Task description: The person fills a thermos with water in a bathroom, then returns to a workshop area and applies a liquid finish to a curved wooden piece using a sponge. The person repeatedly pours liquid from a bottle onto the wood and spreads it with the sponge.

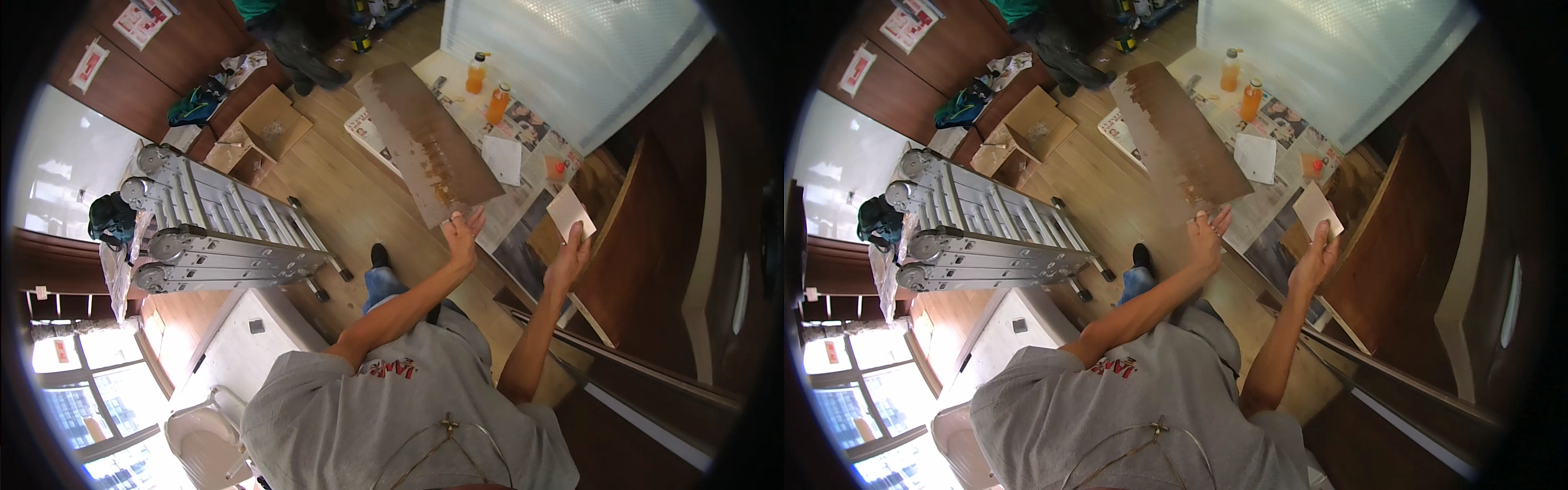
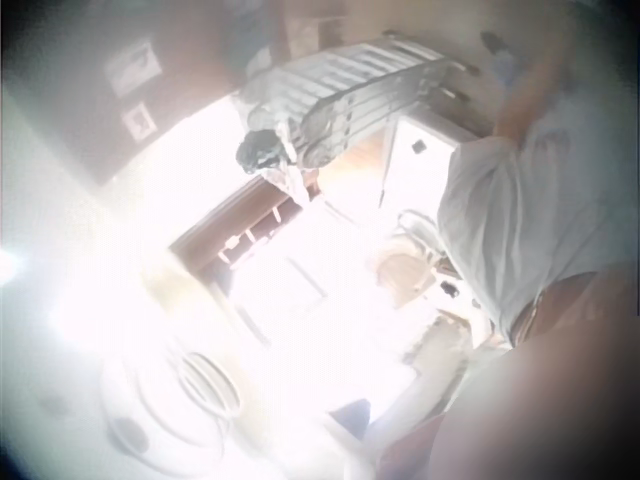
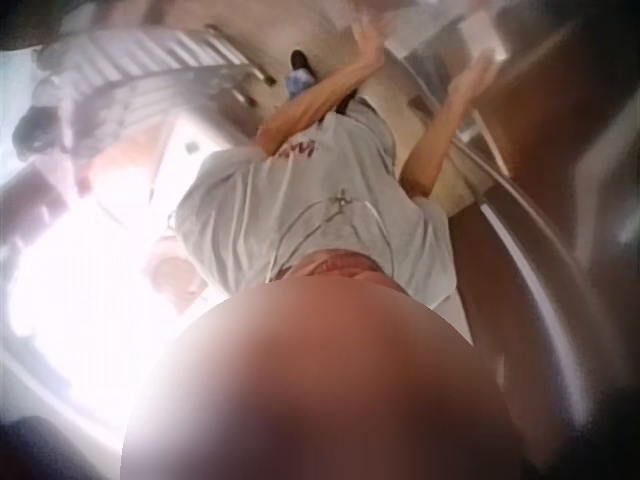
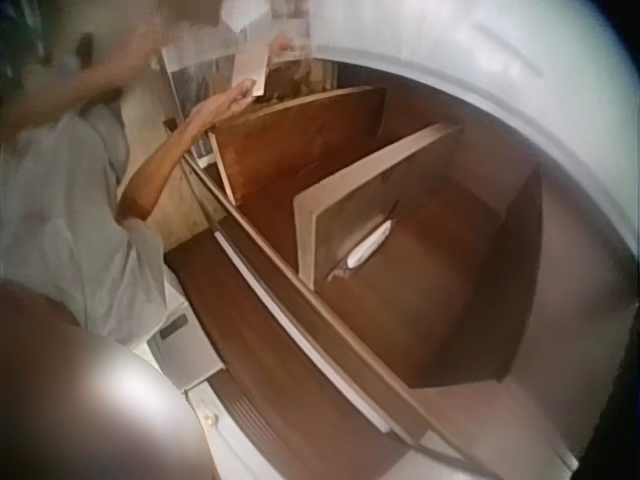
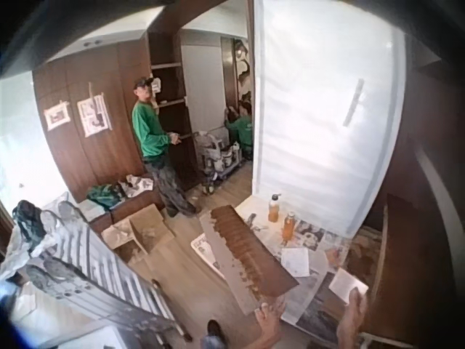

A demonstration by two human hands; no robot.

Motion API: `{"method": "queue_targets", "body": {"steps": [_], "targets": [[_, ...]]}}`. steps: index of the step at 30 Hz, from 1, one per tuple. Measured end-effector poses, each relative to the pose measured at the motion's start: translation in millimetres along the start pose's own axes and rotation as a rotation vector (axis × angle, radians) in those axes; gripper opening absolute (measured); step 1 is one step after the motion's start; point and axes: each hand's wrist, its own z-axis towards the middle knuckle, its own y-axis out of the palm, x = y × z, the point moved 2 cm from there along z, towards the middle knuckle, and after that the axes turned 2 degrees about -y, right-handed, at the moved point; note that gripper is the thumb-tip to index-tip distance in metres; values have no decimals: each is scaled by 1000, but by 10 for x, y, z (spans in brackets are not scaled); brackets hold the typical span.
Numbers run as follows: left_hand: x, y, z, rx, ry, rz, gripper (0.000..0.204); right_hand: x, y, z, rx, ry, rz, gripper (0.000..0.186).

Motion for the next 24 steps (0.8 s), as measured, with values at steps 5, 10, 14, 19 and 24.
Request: {"method": "queue_targets", "body": {"steps": [5, 10, 14, 19, 24], "targets": [[-515, -5, -14, -330, -377, 28, 34, 95, -42, -68, -29, -18, 12, 41], [-567, -625, 9, -459, -487, 414, 33, 140, -78, -102, -26, 19, -118, 40], [-181, -1067, 668, -311, -105, 414, 26, 304, -99, -100, -14, 132, -63, 40], [407, -1153, 1507, -220, -30, 381, 36, 1013, -63, -120, -38, 528, 432, 35], [653, -1041, 1781, -235, -165, 471, 45, 1778, 33, -486, -120, 783, 324, 31]]}}
